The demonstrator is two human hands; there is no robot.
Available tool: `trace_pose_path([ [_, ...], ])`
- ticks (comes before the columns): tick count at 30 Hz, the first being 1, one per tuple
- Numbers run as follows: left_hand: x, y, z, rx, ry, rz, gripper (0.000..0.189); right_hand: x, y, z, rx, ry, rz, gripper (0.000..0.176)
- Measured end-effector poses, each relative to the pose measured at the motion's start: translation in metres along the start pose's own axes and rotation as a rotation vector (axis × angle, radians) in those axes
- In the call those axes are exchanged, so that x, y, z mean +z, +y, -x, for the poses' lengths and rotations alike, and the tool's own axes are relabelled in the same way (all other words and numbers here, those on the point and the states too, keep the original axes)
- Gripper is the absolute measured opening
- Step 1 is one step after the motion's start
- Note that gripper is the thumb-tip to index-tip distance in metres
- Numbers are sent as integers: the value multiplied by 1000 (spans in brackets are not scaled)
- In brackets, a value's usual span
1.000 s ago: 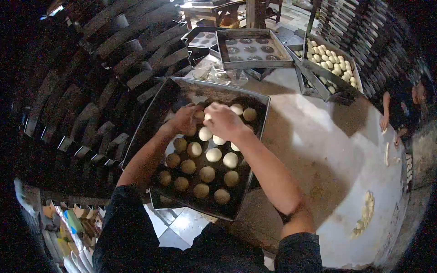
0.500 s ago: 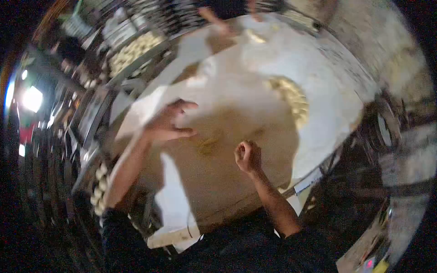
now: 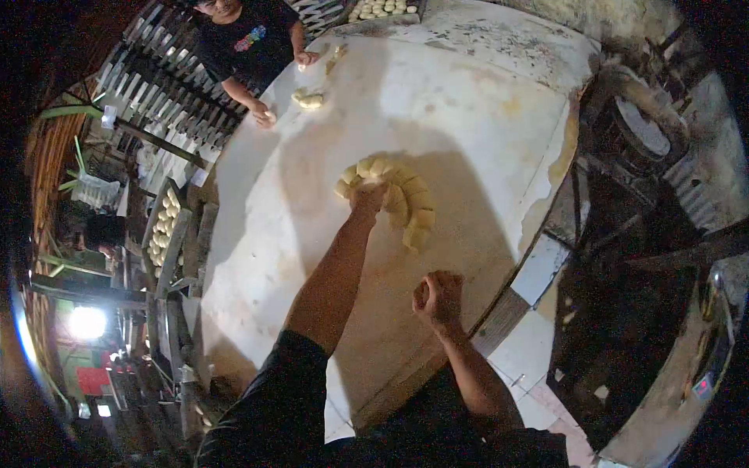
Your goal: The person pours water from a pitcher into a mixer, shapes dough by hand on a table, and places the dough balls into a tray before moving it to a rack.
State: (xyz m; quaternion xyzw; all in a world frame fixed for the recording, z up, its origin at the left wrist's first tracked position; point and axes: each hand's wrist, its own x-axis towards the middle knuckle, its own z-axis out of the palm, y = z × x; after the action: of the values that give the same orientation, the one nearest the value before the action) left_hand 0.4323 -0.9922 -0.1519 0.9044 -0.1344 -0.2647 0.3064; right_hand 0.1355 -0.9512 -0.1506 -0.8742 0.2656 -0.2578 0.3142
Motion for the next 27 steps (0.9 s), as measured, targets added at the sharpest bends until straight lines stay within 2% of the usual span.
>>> trace_pose_path([
  [1,0,-21,0,-5,71,70,37,2,3,-1,5,5,-17,16],
  [3,4,-92,17,-76,-43,1204,24,8,8,0,38,-3,-59,16],
  [5,-33,-72,138,221,274,683,64,9,6,2,-24,78,4,16],
  [7,-15,-152,140,52,324,743,54,3,2,-4,-102,145,69,16],
  [8,-20,-150,177,48,345,756,54,-1,-1,-8,-121,193,12,14],
  [10,-23,-153,256,-28,806,368,44,-3,-8,-1,-171,211,-52,18],
  [11,-19,-182,275,-53,833,386,44,4,-3,4,-136,134,-73,21],
  [12,-11,-218,288,73,828,797,41,10,-6,12,-102,55,-90,23],
  [13,-9,-243,302,218,807,1204,38,16,-14,27,2,-206,-160,33],
  [14,-23,-250,327,201,844,1222,38,61,-1,55,-131,-303,-61,34],
  [15,-47,-248,362,98,517,1417,33,104,13,87,-263,-401,38,36],
  [16,-63,-255,388,-4,172,1585,28,112,-13,116,-477,-305,-49,40],
  [17,-59,-281,393,-30,204,1610,28,117,-54,149,-679,-212,-146,44],
  [19,-39,-340,388,280,-215,1717,27,94,-160,192,-251,-419,-262,41],
  [20,-48,-336,407,271,-178,1748,27,93,-173,200,-268,-459,-254,41],
  [22,-87,-313,449,280,236,1069,30,98,-192,201,261,-303,-558,51],
  [23,-91,-336,453,142,201,880,32,85,-196,193,353,-400,-910,48],
  [24,-85,-355,461,116,206,899,32,73,-198,190,364,-426,-891,48],
  [26,-77,-375,464,187,513,695,29,57,-194,175,456,-443,-1034,40],
  [27,-75,-382,469,178,516,703,29,52,-186,165,457,-452,-1026,40],
])
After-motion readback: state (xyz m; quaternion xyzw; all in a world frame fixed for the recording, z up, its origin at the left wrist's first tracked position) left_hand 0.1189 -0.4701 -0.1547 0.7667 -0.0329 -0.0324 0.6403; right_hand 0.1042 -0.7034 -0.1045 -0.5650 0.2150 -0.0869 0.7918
